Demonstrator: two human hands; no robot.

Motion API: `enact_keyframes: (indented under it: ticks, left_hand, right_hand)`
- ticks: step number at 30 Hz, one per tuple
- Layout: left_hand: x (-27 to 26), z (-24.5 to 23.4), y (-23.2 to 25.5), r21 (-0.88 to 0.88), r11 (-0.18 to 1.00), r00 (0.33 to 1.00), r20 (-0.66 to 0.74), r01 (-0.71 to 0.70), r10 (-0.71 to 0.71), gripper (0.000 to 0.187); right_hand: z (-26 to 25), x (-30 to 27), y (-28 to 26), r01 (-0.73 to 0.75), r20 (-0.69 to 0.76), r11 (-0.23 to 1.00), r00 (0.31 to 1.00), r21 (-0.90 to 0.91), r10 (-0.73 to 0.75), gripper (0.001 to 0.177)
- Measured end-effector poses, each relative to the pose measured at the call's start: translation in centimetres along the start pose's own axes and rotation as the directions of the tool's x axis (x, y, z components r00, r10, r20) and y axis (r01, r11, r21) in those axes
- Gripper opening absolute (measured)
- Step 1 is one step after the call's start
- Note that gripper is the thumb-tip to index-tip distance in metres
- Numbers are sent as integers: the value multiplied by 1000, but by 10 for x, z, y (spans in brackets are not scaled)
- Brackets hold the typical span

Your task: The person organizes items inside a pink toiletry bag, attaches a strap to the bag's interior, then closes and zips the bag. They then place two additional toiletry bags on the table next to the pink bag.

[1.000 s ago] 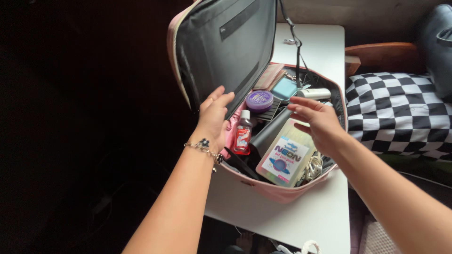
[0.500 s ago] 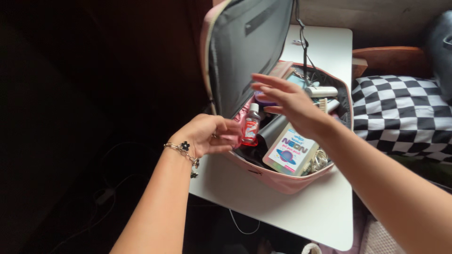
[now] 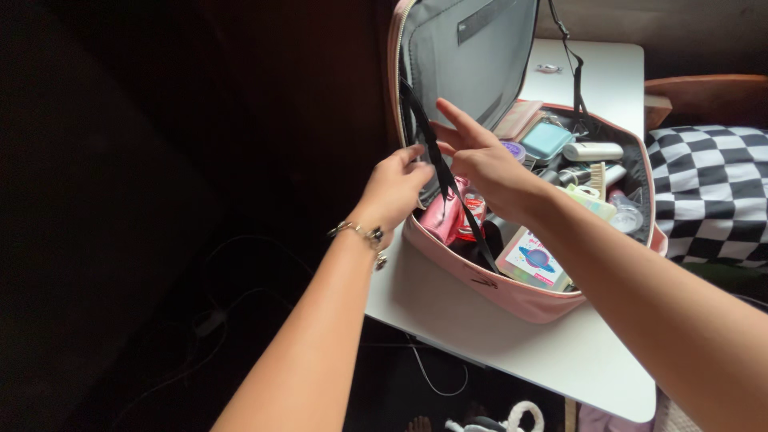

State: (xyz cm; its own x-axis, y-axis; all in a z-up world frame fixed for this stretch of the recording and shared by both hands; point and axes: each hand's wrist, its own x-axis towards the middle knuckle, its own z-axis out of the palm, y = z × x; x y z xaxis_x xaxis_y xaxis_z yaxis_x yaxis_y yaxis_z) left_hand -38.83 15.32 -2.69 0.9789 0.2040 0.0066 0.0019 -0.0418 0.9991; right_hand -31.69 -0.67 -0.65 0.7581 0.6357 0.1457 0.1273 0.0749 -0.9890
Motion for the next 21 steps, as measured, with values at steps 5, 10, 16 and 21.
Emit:
enact_keyframes:
  ticks: [5, 10, 16, 21]
  left_hand:
    - [15, 24, 4, -40, 999, 995, -98, -8, 4, 28]
    - [13, 20, 17, -48, 998, 987, -155, 45, -52, 25]
    - [13, 23, 16, -188, 982, 989, -146, 4, -32, 22]
    - [10, 23, 11, -379, 924, 988, -114, 51, -101, 20]
  right_hand:
    - [-1, 8, 3, 40, 57, 998, 997, 54, -43, 95]
    - [2, 18, -4, 3, 40, 998, 999, 65, -5, 89]
    - [-4, 7, -10, -24, -41, 999, 999, 30, 26, 79]
    - [-9, -23, -7, -5, -176, 1000, 984, -16, 2, 59]
